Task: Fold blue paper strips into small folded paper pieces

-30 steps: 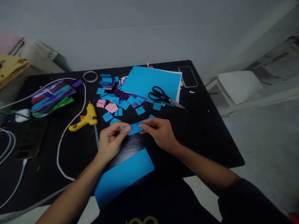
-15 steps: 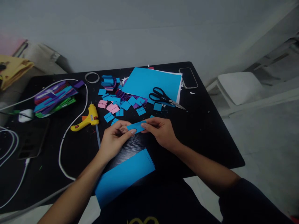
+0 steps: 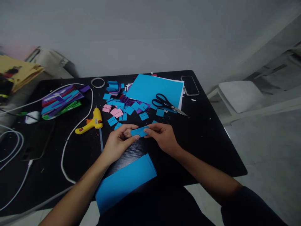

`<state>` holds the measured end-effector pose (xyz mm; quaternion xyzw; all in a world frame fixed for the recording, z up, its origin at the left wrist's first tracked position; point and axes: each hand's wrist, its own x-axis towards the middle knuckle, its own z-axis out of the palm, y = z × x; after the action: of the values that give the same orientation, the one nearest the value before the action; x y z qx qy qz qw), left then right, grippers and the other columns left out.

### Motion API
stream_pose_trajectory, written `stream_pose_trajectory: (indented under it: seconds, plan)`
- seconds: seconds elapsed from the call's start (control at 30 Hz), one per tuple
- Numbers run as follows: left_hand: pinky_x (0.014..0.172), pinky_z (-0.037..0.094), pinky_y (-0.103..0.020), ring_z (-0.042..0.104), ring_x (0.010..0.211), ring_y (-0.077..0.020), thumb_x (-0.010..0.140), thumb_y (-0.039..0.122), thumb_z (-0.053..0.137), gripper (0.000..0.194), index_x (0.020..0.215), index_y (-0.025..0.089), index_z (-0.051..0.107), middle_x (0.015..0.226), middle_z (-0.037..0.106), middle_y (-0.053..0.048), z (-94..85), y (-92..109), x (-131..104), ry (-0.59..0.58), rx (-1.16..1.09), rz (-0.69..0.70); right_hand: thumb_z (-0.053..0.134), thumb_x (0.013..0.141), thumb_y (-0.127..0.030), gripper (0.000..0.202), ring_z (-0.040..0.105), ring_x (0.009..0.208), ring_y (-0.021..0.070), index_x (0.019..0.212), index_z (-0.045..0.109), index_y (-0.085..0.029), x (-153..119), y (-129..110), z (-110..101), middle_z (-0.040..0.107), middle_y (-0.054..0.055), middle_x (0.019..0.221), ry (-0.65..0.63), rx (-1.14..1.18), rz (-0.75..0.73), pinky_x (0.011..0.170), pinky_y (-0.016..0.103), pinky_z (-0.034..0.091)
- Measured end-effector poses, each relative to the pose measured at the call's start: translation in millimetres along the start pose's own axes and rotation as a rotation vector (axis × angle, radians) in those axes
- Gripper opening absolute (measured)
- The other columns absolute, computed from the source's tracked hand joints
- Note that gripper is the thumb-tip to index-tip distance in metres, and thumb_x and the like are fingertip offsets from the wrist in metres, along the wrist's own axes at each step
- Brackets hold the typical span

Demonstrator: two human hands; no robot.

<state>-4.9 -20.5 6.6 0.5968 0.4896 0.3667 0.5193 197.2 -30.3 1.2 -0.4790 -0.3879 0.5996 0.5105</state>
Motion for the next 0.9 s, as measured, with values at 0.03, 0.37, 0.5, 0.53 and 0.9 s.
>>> stream_pose_trajectory:
  seconds: [0.03,0.37,0.5,0.53,0.9]
  plan:
    - [0.058,0.045,-0.024,0.057,0.059,-0.0128,0.08,0.037,0.084,0.036,0.11,0.02,0.075,0.063,0.058,0.004,0.1,-0.3,0.0,0.005,-0.005,-0.006,0.092,0.068,-0.043,0.03,0.076,0.069,0.0191,0.082,0.082,-0.019,0.1,-0.1,0.0,0.078,0.002,0.077,0.0,0.0,0.0,0.074,0.035,0.068]
    - [0.058,0.046,-0.023,0.06,0.06,-0.0129,0.082,0.041,0.081,0.026,0.093,0.018,0.076,0.066,0.068,0.001,1.1,-5.6,2.5,-0.04,0.007,-0.03,0.094,0.065,-0.044,0.034,0.077,0.074,0.0209,0.084,0.083,-0.018,2.3,1.1,-2.3,0.079,0.003,0.081,0.006,-0.012,0.004,0.076,0.036,0.069]
    - [0.059,0.047,-0.022,0.063,0.062,-0.0133,0.082,0.04,0.082,0.029,0.099,0.018,0.074,0.067,0.069,0.001,1.7,-7.1,2.0,-0.019,-0.008,-0.024,0.094,0.065,-0.045,0.035,0.077,0.074,0.0211,0.085,0.083,-0.018,2.9,2.3,-2.2,0.079,0.004,0.081,0.003,-0.012,0.011,0.075,0.037,0.069]
    - [0.059,0.048,-0.022,0.063,0.062,-0.0132,0.082,0.04,0.082,0.03,0.1,0.018,0.074,0.067,0.069,0.001,1.8,-6.8,1.9,-0.013,-0.009,-0.018,0.093,0.066,-0.045,0.035,0.077,0.074,0.021,0.085,0.083,-0.018,2.9,2.4,-2.2,0.079,0.004,0.082,0.002,-0.015,0.007,0.075,0.037,0.069]
    - [0.059,0.051,-0.025,0.065,0.061,-0.0146,0.089,0.044,0.074,0.026,0.086,0.018,0.075,0.066,0.071,-0.001,-1.4,-1.1,0.3,-0.004,0.047,0.024,0.091,0.071,-0.045,0.028,0.077,0.075,0.0213,0.082,0.082,-0.02,-0.4,-2.6,0.3,0.08,0.003,0.08,-0.007,-0.03,-0.012,0.077,0.038,0.069]
